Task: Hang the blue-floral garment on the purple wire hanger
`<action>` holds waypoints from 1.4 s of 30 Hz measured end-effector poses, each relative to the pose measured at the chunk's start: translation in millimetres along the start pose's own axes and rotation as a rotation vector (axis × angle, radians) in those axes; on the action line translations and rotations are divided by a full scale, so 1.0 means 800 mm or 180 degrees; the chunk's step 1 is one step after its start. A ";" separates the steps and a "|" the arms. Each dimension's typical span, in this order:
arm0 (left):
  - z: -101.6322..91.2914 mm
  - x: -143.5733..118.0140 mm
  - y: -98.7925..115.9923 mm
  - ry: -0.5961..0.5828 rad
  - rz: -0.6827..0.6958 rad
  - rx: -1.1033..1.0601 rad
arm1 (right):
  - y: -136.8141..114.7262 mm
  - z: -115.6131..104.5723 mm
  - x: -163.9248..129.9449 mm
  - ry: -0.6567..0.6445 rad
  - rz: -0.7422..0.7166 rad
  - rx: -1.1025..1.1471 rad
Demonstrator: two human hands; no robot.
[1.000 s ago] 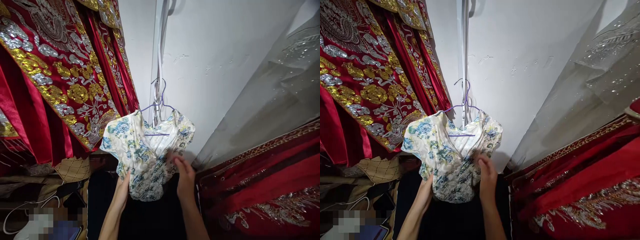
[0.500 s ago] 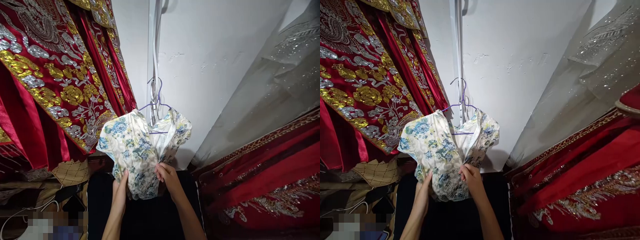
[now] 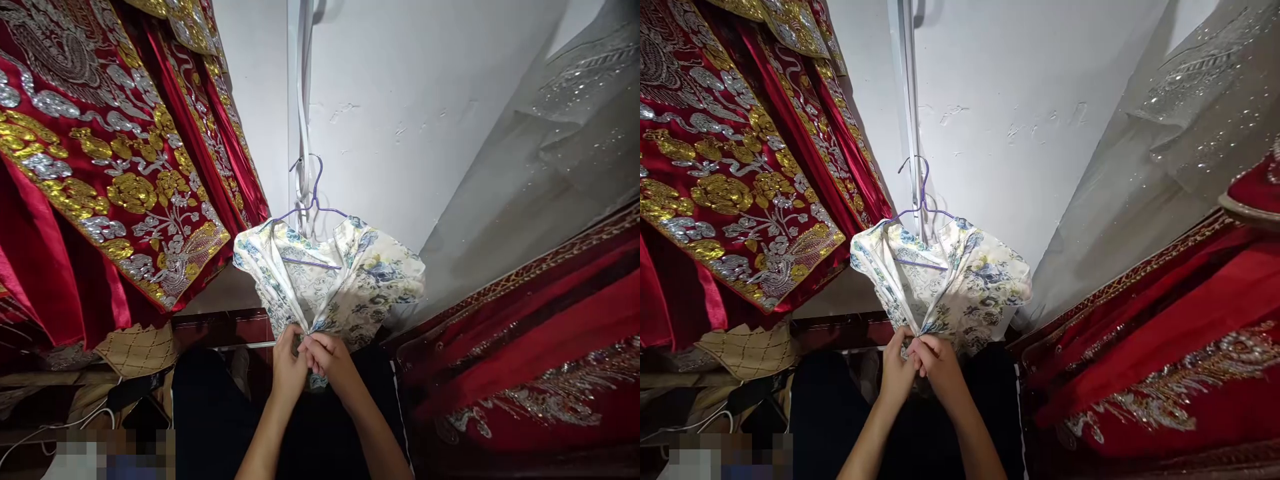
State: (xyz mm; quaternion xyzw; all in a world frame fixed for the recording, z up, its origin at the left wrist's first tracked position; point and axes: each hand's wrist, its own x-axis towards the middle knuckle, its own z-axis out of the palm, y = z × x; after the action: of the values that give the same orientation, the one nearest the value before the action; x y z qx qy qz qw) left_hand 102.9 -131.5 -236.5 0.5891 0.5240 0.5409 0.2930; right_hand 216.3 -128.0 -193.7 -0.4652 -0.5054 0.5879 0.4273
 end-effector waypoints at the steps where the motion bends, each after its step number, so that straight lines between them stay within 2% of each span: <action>1: 0.002 -0.002 -0.001 -0.0012 0.0015 -0.0039 | -0.001 -0.003 -0.001 0.0029 0.0076 0.0083; 4: 0.003 -0.013 -0.005 -0.0082 0.0084 -0.0168 | -0.013 -0.014 0.000 0.0137 0.0236 0.0510; 6: 0.001 -0.020 -0.003 -0.0124 0.0069 -0.0207 | -0.033 -0.023 0.008 0.0177 0.0217 0.0776; 10: 0.001 -0.026 0.002 -0.0158 -0.0110 -0.0203 | -0.109 -0.034 0.043 0.0240 -0.0202 0.0908; 12: 0.006 -0.026 0.002 -0.0169 -0.0247 -0.0199 | -0.156 -0.036 0.063 0.0104 -0.0531 0.0859; 14: 0.015 -0.029 -0.002 -0.0212 -0.0404 -0.0241 | -0.196 -0.033 0.076 0.0153 -0.0828 0.0875; 17: 0.025 -0.029 -0.012 -0.0234 -0.0562 -0.0395 | -0.224 -0.022 0.078 0.0275 -0.1169 0.0823; 20: 0.012 -0.003 -0.005 -0.0635 -0.0516 -0.0574 | -0.214 -0.011 0.066 0.0238 -0.1333 0.0640; 22: -0.013 0.033 0.020 -0.1002 -0.0308 -0.0696 | -0.199 -0.008 0.055 0.0189 -0.1381 0.0528; 23: -0.028 0.055 0.039 -0.0978 -0.0145 -0.0719 | -0.194 -0.008 0.050 0.0182 -0.1380 0.0478; 25: -0.057 0.098 0.087 -0.0436 0.0415 -0.0673 | -0.189 -0.009 0.042 0.0217 -0.1367 0.0411; 27: -0.077 0.132 0.137 -0.0123 0.1105 -0.0553 | -0.194 -0.009 0.037 0.0232 -0.1391 0.0364; 29: -0.081 0.152 0.179 -0.0252 0.1550 -0.0177 | -0.200 -0.008 0.038 0.0218 -0.1468 0.0350; 31: -0.075 0.158 0.208 -0.0288 0.1846 0.0241 | -0.201 -0.008 0.047 0.0231 -0.1531 0.0344; 33: -0.070 0.155 0.225 -0.0066 0.1974 0.0478 | -0.188 -0.009 0.060 0.0379 -0.1464 0.0302; 35: -0.076 0.152 0.231 0.0362 0.1959 0.0411 | -0.159 -0.010 0.071 0.0625 -0.1214 0.0214; 38: -0.115 0.157 0.216 0.1328 0.1803 -0.0070 | -0.098 -0.012 0.068 0.0930 -0.0867 0.0189; 40: -0.151 0.162 0.186 0.1950 0.1493 -0.0501 | -0.060 -0.011 0.054 0.0906 -0.0708 0.0343; 41: -0.167 0.163 0.166 0.2130 0.1220 -0.0784 | -0.046 -0.010 0.046 0.0847 -0.0624 0.0437; 42: -0.178 0.161 0.142 0.2149 0.0866 -0.1166 | -0.036 -0.009 0.039 0.0768 -0.0537 0.0520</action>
State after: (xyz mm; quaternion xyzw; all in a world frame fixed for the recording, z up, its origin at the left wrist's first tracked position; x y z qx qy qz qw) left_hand -15.1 -74.4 -55.6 0.3804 0.4030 0.8222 0.1303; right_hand 218.1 -93.0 -168.9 -0.4520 -0.4381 0.5290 0.5692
